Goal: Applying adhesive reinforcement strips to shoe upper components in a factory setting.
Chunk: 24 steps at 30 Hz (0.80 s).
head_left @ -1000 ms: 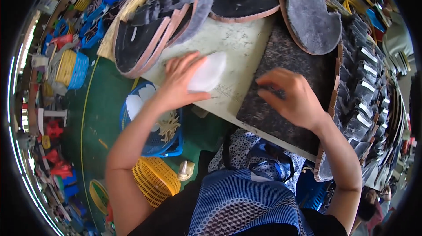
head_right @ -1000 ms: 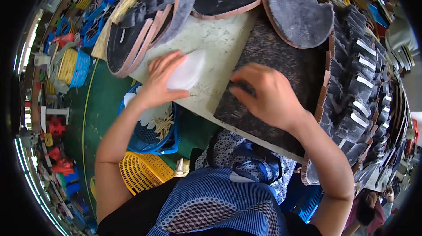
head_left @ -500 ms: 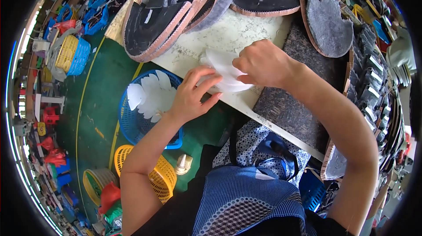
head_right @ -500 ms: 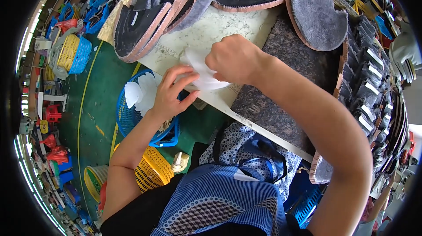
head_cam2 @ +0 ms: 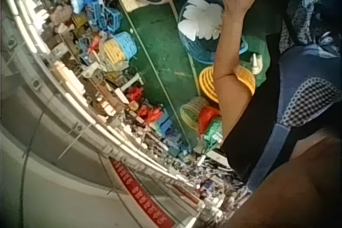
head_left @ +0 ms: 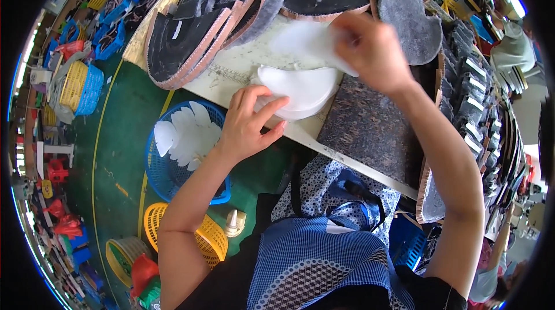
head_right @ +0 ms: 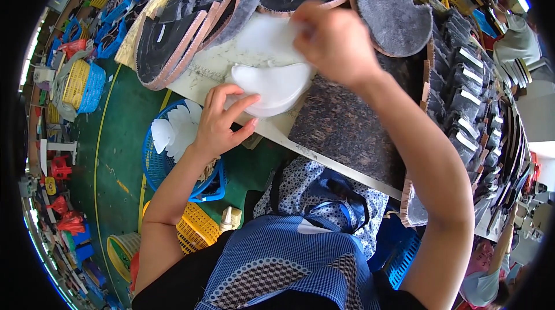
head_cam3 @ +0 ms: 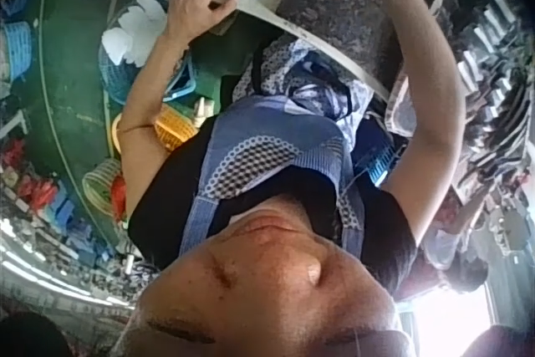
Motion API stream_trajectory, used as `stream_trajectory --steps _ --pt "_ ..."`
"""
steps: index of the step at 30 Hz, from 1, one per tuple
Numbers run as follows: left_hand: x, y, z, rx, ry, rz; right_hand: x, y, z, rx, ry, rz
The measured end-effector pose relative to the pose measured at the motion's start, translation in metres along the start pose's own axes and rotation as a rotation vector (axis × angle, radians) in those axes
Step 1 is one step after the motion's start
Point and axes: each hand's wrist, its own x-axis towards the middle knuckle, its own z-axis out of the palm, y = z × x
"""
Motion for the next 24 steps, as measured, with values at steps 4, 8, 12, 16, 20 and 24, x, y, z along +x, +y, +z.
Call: stream_trajectory --steps 4,8,12,16,20,24 --pt "0.022 0.049 -0.003 -0.276 0.048 -0.086 -0.023 -0.007 -0.055 0.36 0.182 0.242" --pt "0.072 0.105 0.008 -1.427 -0.173 -0.34 -0.081 -0.041 -0.072 0.305 0.233 0.287" --pt "0.111 0.142 0.024 -1.921 -0.223 -0.782 -0.146 -0.045 -0.098 -0.21 0.182 -0.182" --pt "0.097 0.174 0.044 -1.747 -0.294 -0.735 -0.229 -0.054 -0.135 -0.148 0.327 0.231" --pt "0.046 0.221 0.051 -1.599 -0.795 -0.545 -0.319 -0.085 -0.141 0.956 0.223 0.996" --pt "0.055 0.234 0.054 -1.225 -1.326 -0.353 -0.382 -0.111 -0.165 0.932 0.031 1.291"
